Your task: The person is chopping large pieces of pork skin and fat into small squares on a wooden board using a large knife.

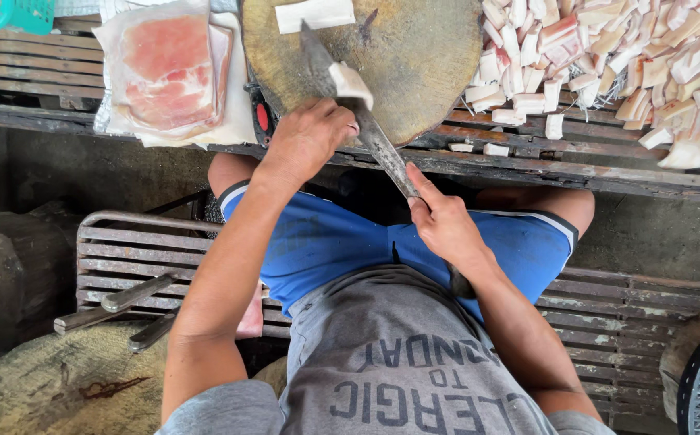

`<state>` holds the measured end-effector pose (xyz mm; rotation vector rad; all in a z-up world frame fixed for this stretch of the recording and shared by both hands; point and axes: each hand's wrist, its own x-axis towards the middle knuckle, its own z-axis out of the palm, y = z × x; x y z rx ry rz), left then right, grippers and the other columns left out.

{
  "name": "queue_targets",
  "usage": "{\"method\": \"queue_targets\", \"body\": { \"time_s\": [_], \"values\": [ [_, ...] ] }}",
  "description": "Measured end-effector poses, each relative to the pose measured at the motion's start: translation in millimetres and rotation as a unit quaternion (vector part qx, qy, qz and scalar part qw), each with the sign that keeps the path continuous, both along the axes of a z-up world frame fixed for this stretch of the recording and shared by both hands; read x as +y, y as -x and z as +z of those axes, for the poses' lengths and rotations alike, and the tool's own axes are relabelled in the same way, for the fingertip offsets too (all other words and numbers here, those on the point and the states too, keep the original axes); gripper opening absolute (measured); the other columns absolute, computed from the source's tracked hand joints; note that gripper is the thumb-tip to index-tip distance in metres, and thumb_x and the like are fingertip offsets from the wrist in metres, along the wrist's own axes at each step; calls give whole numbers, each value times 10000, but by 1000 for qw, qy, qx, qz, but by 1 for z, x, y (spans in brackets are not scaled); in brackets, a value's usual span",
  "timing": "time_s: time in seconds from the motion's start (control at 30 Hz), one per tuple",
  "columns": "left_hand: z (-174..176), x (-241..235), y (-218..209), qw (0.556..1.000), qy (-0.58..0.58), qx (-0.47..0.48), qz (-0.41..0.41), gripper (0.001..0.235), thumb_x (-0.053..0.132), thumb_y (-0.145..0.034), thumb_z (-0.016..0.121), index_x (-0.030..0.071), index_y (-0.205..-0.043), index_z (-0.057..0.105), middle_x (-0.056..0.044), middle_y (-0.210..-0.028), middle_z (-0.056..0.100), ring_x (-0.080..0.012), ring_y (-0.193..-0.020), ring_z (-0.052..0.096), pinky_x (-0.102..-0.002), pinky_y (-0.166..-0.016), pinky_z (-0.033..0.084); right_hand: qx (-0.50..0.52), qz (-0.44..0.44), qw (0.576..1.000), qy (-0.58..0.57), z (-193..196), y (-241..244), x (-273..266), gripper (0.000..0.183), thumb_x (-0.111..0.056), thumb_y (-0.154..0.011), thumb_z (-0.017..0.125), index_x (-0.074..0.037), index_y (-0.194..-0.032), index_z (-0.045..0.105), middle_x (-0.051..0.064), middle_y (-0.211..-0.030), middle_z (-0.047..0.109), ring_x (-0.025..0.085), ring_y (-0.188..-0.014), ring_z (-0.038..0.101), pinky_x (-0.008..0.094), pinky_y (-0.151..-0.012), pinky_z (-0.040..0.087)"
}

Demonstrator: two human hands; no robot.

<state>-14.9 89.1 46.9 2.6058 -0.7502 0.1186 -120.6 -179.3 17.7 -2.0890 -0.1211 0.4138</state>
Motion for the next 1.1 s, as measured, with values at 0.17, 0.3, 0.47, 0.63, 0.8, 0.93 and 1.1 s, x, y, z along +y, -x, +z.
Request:
{"method": "queue_targets", "body": {
  "time_s": [0.17,0.3,0.47,0.63,0.8,0.93,1.1],
  "values": [
    [11,-8,3,993,103,43,24,184,268,-1005,681,88,-1033,702,-116,-930,666,-362,-892,663,-475,-765,543,163,-98,966,-175,16,6,-11,696,5,-942,543,-158,-1602,392,30,-720,601,88,-526,535,267,-495,479],
    [39,14,23,988,129,74,36,177,240,-1008,678,65,-1000,701,-132,-964,687,-384,-885,658,-493,-755,527,94,-59,991,-76,41,11,-9,652,-3,-963,560,-141,-1584,417,42,-733,646,82,-554,571,255,-537,520],
    [69,73,97,962,140,180,152,186,212,-887,761,38,-889,694,-131,-847,705,-360,-841,680,-475,-716,523,33,93,994,-43,54,20,23,616,-27,-968,619,-136,-1556,470,41,-718,656,86,-554,573,255,-550,523],
    [71,136,193,827,170,362,396,189,219,-768,814,60,-844,746,-113,-743,752,-252,-724,770,-386,-687,567,26,273,962,-6,57,20,77,566,-59,-968,642,-123,-1516,516,87,-715,689,128,-569,631,284,-584,544],
    [35,179,267,704,111,446,542,291,180,-648,889,36,-872,772,-147,-794,742,-294,-761,734,-407,-681,552,21,389,920,38,65,20,124,542,-83,-961,633,-110,-1496,549,141,-753,712,196,-631,705,328,-647,554],
    [-7,196,303,660,119,523,526,302,176,-631,862,32,-886,788,-149,-860,749,-300,-814,736,-422,-711,569,-8,438,899,6,63,22,144,525,-69,-978,617,-78,-1498,543,155,-868,722,192,-719,730,328,-690,560],
    [-36,190,328,630,76,552,541,331,309,-703,843,62,-920,806,-144,-919,756,-311,-882,727,-422,-782,563,24,421,905,50,65,23,152,562,-65,-969,622,-101,-1523,532,143,-761,711,168,-612,679,330,-626,548]
  ]
}}
